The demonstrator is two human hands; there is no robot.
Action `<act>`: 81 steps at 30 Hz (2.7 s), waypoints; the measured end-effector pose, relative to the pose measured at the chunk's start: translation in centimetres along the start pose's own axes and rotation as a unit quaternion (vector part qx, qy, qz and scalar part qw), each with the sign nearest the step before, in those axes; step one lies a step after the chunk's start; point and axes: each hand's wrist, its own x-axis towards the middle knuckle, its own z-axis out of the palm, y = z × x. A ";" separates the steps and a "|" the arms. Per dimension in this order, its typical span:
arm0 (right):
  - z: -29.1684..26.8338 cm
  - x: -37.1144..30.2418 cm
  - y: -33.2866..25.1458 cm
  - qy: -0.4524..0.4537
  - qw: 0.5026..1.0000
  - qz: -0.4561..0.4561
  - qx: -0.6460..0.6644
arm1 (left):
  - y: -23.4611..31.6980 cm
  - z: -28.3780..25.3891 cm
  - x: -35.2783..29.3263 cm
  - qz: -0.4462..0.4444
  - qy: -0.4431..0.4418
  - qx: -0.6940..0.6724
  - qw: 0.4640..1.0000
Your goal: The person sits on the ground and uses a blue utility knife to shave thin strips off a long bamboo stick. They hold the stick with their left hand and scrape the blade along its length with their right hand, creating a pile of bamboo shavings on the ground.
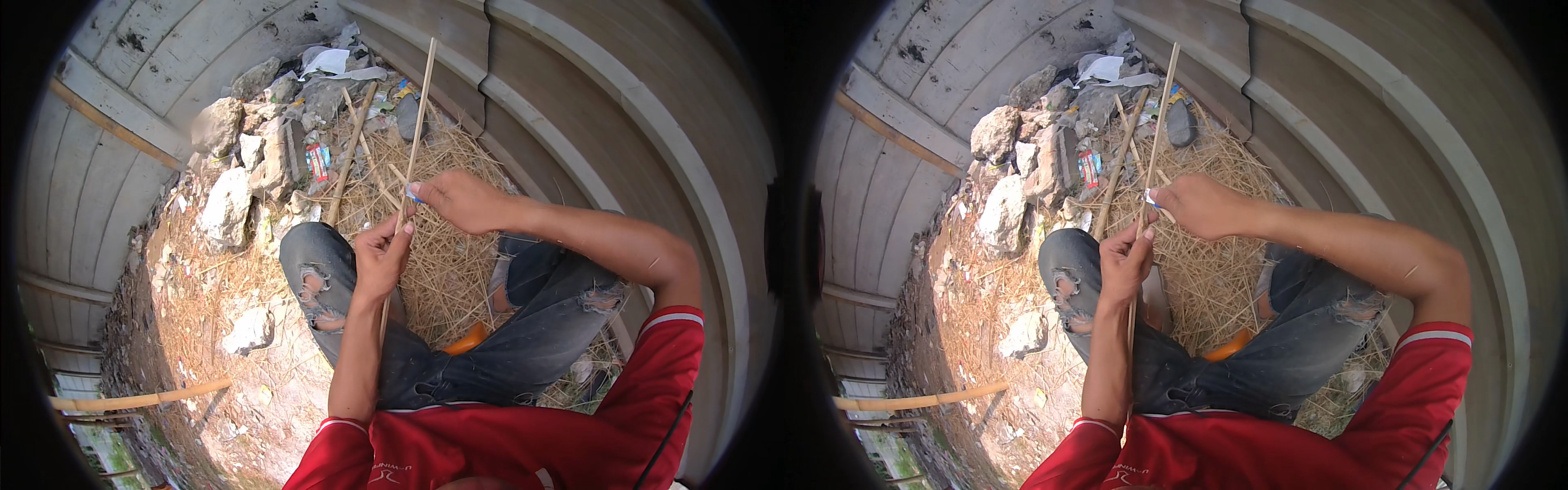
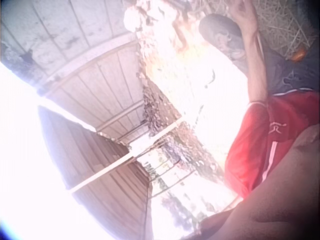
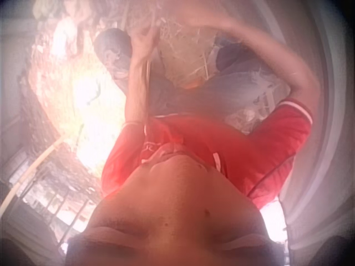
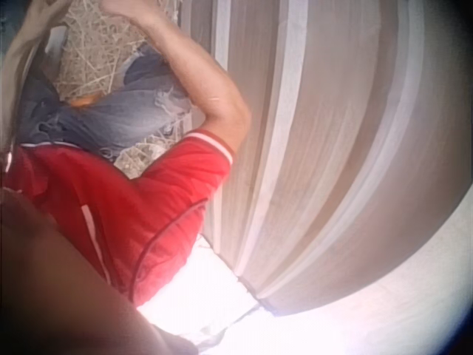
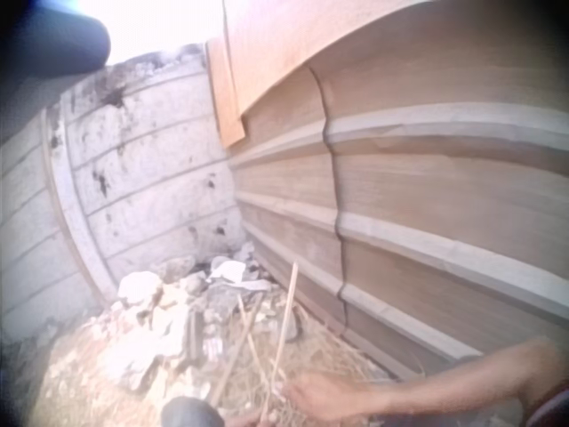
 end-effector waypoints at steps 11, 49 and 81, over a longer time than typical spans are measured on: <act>-1.0 -0.2 -2.3 0.019 0.995 0.063 -0.079 | 0.3 -0.3 0.2 -0.007 0.004 0.007 1.000; 0.0 0.9 0.3 0.062 0.998 0.002 -0.017 | 1.6 0.7 1.1 0.011 0.001 0.018 1.000; -2.1 1.5 0.8 0.030 0.995 0.037 0.084 | 1.6 2.7 1.1 0.176 0.095 0.378 0.904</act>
